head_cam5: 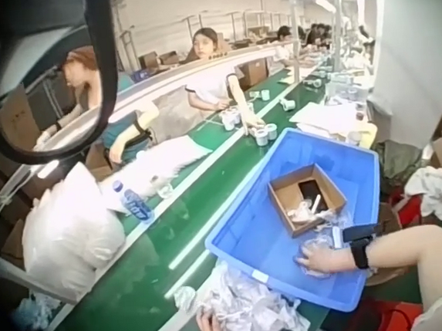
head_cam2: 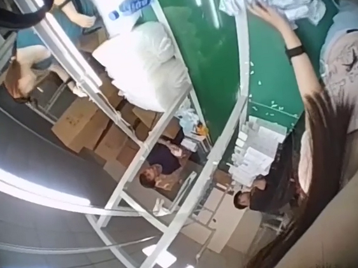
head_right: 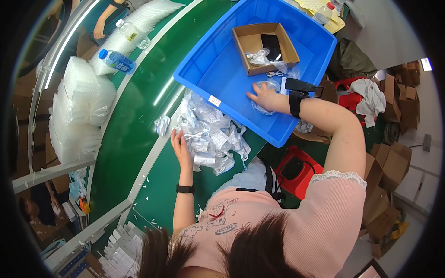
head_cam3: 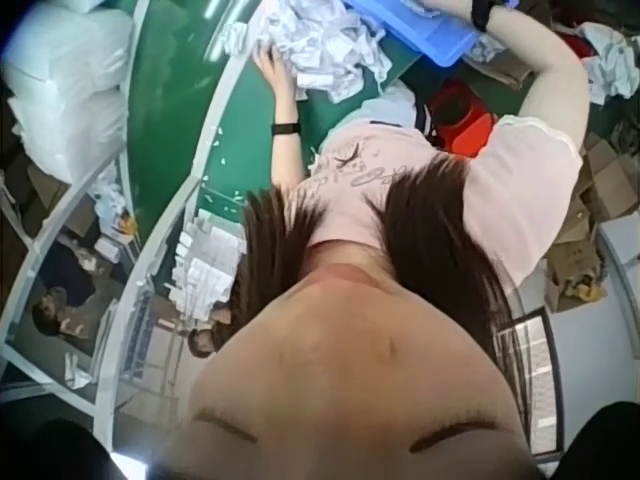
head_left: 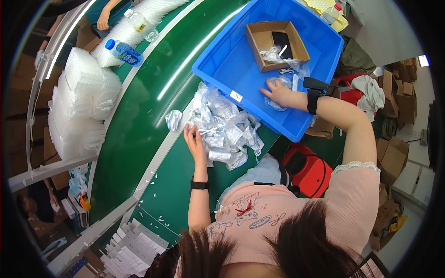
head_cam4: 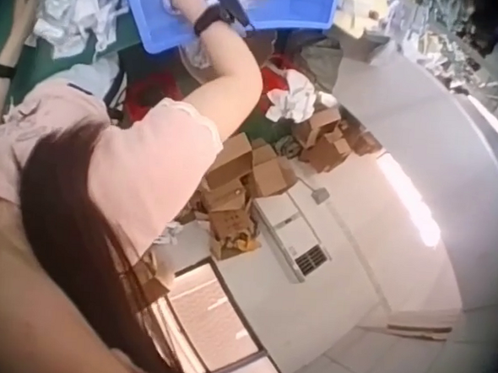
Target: The person packages shower heads by placing a small component and a bubble-wrapped shower head into a box, then adds a blue cord before closing it. After repeating this process, they gather the remaining blue cords from the table and drop them into a large cardboard bin.
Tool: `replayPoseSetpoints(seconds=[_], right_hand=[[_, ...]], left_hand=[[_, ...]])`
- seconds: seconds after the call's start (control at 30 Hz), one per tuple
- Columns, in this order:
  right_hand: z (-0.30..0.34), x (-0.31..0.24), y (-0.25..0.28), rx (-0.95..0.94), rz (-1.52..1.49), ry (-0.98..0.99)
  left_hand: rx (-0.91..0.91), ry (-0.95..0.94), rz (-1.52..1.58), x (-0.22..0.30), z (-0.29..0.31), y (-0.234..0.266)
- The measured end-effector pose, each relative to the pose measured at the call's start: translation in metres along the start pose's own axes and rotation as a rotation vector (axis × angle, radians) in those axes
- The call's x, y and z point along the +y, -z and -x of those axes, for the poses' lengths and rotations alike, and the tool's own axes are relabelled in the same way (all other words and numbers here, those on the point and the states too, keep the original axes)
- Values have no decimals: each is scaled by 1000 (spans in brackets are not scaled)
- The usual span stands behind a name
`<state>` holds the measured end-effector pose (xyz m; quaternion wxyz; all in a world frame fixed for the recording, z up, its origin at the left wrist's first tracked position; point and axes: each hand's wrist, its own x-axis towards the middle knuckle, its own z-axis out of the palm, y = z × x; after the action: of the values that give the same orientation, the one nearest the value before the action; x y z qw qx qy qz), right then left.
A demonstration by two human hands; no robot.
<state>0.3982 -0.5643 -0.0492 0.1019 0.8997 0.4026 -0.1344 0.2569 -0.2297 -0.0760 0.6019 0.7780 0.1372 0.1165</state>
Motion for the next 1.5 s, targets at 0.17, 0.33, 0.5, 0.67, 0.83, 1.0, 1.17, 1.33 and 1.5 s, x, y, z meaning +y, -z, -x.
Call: replayPoseSetpoints(seconds=[0.17,0.33,0.5,0.67,0.83,1.0,1.17,1.33,1.5], right_hand=[[-6,-4,12,-180,-214,-157],[4,7,62,-26,-408,-273],[22,-67,207,602,-715,-123],[1,-152,157,626,-836,-330],[51,-200,105,918,-1061,-318],[184,-202,11,942,-1273,-683],[249,-165,-133,1047,-1745,-1213],[287,-31,-256,1220,-2119,-1572],[231,101,-394,1128,-2471,-1752]], left_hand=[[-6,-23,-53,21,7,7],[287,-307,-531,17,-35,29],[-7,-155,-413,-39,-70,54],[-369,-262,-296,-5,-26,4],[-55,-590,-808,36,4,5],[-199,-608,-390,120,97,-29],[-679,-68,47,126,194,-177],[-626,599,232,19,213,-425],[-417,494,52,-171,103,-628]])
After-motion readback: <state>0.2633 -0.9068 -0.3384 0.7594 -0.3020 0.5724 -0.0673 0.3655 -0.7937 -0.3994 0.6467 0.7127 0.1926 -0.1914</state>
